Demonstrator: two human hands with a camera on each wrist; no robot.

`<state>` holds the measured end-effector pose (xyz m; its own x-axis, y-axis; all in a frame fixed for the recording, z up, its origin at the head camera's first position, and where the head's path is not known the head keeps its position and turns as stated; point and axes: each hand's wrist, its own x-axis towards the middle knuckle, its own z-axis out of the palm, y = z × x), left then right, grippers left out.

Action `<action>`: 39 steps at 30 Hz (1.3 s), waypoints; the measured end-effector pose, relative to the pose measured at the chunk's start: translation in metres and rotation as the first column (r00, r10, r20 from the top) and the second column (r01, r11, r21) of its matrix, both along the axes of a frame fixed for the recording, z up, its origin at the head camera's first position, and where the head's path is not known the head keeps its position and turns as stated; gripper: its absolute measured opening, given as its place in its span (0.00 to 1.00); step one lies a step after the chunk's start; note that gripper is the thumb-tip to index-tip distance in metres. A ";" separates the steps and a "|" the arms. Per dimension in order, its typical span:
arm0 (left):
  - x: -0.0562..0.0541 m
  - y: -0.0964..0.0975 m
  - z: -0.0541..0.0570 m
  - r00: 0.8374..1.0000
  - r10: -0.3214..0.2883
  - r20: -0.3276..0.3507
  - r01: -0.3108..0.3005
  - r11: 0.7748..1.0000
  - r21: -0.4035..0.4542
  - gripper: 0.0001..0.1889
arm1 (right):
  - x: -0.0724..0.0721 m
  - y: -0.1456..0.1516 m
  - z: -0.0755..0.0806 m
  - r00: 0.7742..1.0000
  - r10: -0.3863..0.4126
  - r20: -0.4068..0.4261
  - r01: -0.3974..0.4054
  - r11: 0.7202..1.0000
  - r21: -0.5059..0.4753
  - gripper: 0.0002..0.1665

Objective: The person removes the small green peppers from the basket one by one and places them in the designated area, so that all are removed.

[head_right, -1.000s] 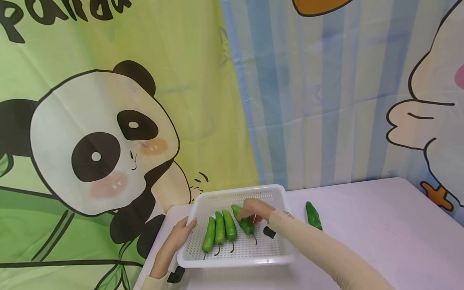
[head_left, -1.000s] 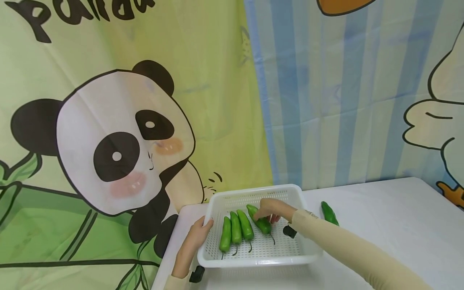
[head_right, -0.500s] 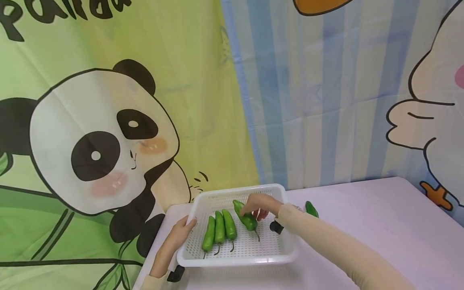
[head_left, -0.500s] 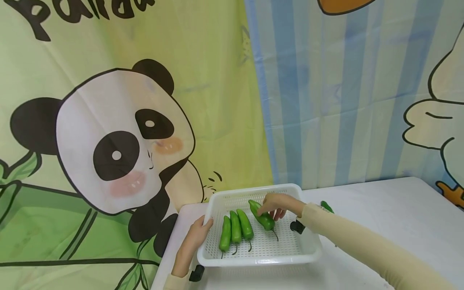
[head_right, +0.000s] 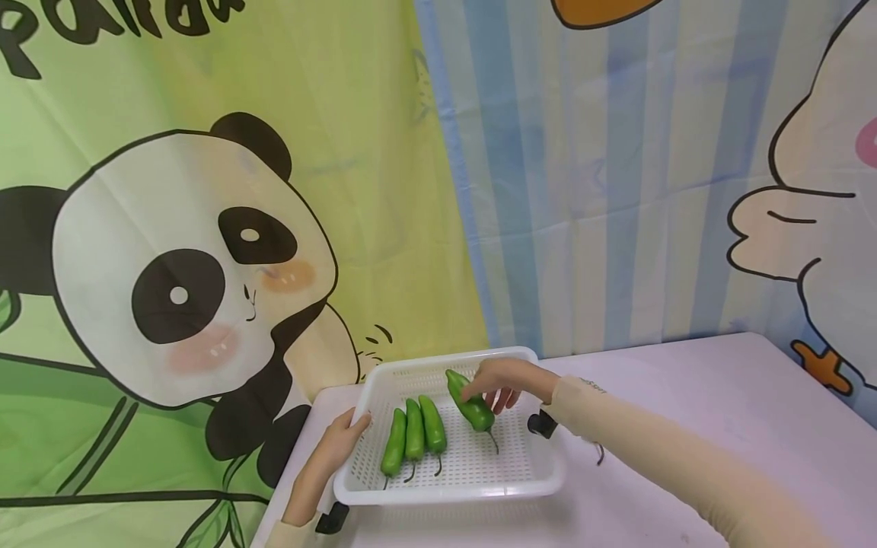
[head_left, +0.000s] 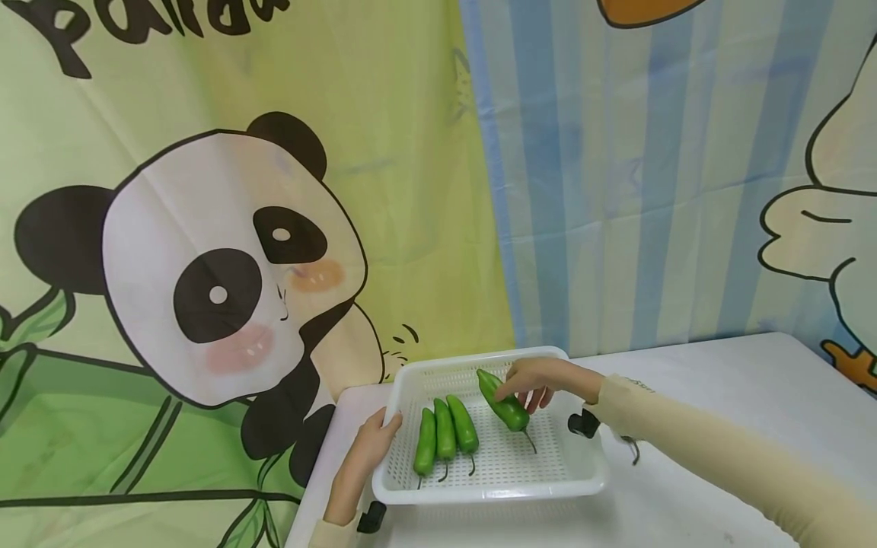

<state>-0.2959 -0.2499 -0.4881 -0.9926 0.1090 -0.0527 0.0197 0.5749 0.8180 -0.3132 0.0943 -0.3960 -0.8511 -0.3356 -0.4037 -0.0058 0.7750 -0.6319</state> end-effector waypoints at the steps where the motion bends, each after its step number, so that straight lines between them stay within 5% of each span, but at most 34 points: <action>1: 0.000 0.000 0.000 1.000 0.000 0.001 0.000 1.000 0.001 0.29 | 0.000 0.003 0.001 1.000 0.002 0.004 -0.002 1.000 -0.007 0.21; 18: 0.000 -0.003 0.000 1.000 -0.003 0.001 0.003 1.000 0.000 0.30 | 0.008 0.045 0.030 0.999 0.009 0.047 -0.004 0.994 -0.106 0.29; 39: 0.001 0.000 0.000 1.000 -0.014 0.002 0.014 1.000 0.009 0.31 | 0.027 0.116 0.026 0.997 -0.065 0.035 0.068 0.991 -0.114 0.24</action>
<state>-0.2948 -0.2495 -0.4878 -0.9909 0.1232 -0.0537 0.0258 0.5669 0.8234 -0.2861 0.2105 -0.3700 -0.8609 -0.3244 -0.3920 0.0643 0.6949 -0.7162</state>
